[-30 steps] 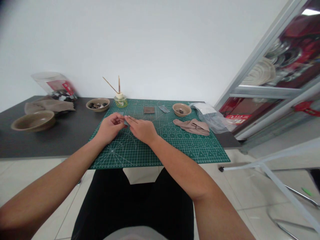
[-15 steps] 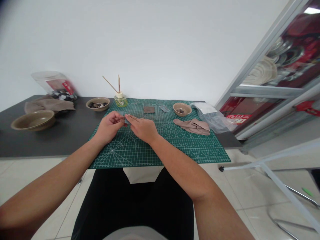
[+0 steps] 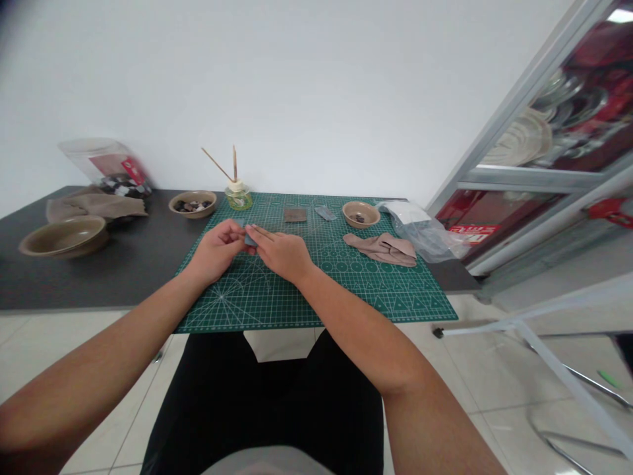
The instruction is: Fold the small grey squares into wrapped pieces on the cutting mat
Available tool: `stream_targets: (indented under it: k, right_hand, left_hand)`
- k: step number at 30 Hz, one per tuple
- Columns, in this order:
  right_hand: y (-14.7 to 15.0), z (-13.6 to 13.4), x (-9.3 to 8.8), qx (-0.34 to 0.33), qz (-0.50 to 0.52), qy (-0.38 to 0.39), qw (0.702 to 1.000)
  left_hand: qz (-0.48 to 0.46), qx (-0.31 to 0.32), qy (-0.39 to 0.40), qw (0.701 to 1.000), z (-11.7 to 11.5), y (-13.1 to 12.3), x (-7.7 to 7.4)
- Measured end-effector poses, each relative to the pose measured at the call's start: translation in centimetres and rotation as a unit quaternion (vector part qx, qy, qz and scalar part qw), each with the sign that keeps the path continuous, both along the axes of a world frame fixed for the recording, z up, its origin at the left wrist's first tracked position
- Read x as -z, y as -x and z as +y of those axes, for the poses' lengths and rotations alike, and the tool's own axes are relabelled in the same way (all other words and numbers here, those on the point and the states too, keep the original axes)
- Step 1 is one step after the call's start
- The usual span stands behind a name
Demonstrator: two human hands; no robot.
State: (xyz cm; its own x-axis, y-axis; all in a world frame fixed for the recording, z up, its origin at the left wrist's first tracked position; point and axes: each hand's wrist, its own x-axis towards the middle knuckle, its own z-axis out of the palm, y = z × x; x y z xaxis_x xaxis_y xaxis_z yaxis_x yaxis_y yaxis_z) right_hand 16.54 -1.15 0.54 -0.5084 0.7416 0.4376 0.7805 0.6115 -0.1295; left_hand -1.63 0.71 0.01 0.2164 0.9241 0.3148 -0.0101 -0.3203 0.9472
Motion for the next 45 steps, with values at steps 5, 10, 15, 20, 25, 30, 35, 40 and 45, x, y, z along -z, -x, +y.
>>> stream_targets:
  k: [5, 10, 15, 20, 25, 30, 35, 40, 45]
  right_hand:
    - [-0.1, 0.0, -0.1, 0.006, 0.000, -0.002, 1.000]
    - [0.0, 0.0, 0.1, -0.004, -0.011, -0.015, 1.000]
    - [-0.1, 0.1, 0.2, -0.006, -0.011, -0.014, 1.000]
    - [-0.3, 0.2, 0.2, 0.000, 0.009, 0.000, 1.000]
    - [-0.3, 0.2, 0.2, -0.005, 0.015, 0.010, 1.000]
    - [-0.3, 0.1, -0.1, 0.003, 0.020, 0.019, 1.000]
    - [-0.3, 0.5, 0.2, 0.057, 0.109, 0.038, 0.992]
    - [-0.7, 1.8, 1.1, 0.061, 0.260, 0.083, 0.960]
    - [-0.8, 2.1, 1.3, 0.014, 0.280, 0.147, 0.949]
  left_hand:
    - [-0.035, 0.000, 0.014, 0.999, 0.0, -0.1, 0.0]
    - [-0.026, 0.015, 0.020, 0.999, 0.1, -0.1, 0.1]
    - [-0.029, 0.012, 0.044, 0.999, 0.0, -0.1, 0.0]
    - [-0.064, 0.007, 0.059, 0.996, 0.0, -0.2, 0.0]
    - [-0.042, 0.003, 0.055, 0.998, 0.0, -0.2, 0.1]
    - [-0.075, -0.012, 0.036, 0.996, -0.1, -0.1, -0.2]
    - [-0.068, -0.046, 0.009, 0.997, 0.0, -0.1, -0.3]
    - [-0.013, -0.087, -0.030, 0.996, 0.3, -0.1, 0.0]
    - [0.075, -0.112, -0.066, 0.989, 0.1, 0.1, 0.1]
